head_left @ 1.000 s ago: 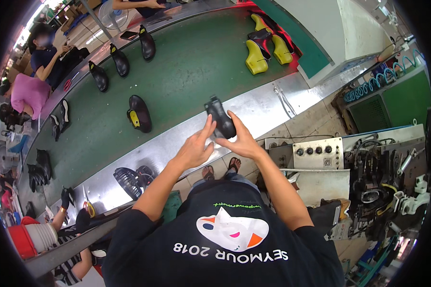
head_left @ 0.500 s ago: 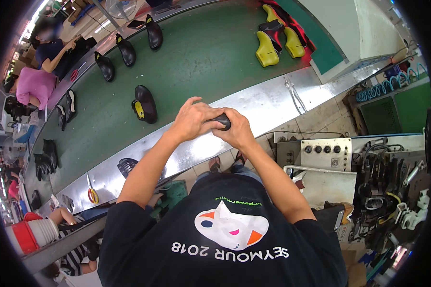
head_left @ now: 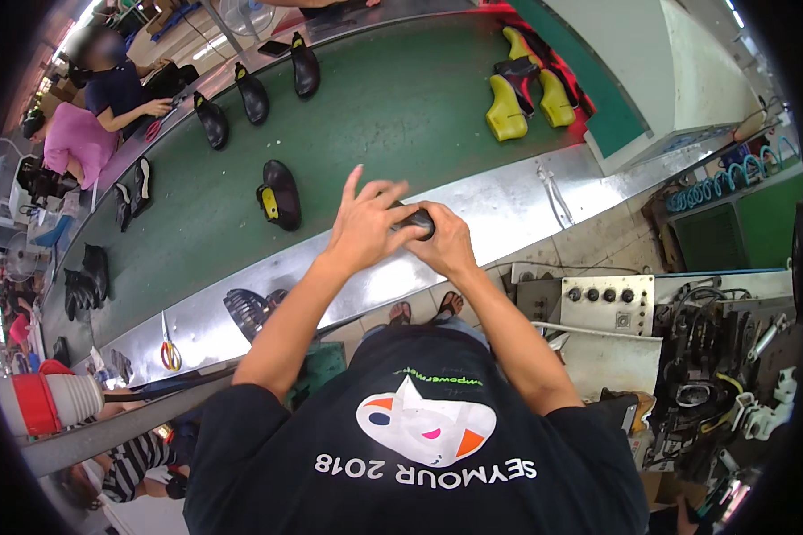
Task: The person fits shoe uppers onto shoe lasts by hand, inserts each lasted shoe into a machine to shape it, and removes it from the machine.
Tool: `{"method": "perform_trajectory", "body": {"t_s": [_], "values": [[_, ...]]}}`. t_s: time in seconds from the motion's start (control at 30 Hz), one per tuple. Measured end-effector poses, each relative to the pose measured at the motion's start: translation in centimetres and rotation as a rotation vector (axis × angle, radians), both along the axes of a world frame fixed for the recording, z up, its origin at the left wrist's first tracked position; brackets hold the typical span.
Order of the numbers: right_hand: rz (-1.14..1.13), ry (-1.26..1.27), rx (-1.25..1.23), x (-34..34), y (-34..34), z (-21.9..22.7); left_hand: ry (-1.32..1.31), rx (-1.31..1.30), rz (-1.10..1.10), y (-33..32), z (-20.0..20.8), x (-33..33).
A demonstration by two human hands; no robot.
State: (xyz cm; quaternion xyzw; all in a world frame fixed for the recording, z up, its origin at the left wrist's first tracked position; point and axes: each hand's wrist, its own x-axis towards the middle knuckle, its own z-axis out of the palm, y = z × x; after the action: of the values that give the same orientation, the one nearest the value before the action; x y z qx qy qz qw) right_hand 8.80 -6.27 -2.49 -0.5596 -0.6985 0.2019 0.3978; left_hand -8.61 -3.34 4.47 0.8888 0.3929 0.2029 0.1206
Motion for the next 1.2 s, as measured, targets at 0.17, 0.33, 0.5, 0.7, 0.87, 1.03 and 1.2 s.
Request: {"method": "perform_trajectory", "body": {"t_s": [0.17,0.33,0.5,0.7,0.87,1.03,1.2], "values": [[-0.195,-0.024,0.027,-1.5,-2.4,0.7,-0.446,0.034,0.529,-4.8,-4.5,0.3],[0.068,-0.168,0.019,-0.9,-6.9,1.6,-0.383,-0.499,0.586,-3.7,-4.6,0.1],[-0.19,-0.15,-0.249,2.7,-7.4,-1.5,-0.314,-0.413,0.687,0.5,-4.6,-2.7],[-0.277,-0.161,-0.332,7.6,-6.0,-4.5,-0.546,-0.198,0.96,6.9,-7.9,-4.3],[-0.27,-0.197,-0.461,10.8,-2.0,-5.9,-0.054,-0.306,1.013,7.3,-19.4,-6.9],[-0.345,-0.199,-0.359,16.5,6.2,-9.3,0.046,-0.331,0.892,1.5,-22.0,-3.6],[-0.509,-0.403,-0.25,21.5,18.8,-12.8,0.116,-0.282,0.724,-4.8,-21.2,2.2]]}}
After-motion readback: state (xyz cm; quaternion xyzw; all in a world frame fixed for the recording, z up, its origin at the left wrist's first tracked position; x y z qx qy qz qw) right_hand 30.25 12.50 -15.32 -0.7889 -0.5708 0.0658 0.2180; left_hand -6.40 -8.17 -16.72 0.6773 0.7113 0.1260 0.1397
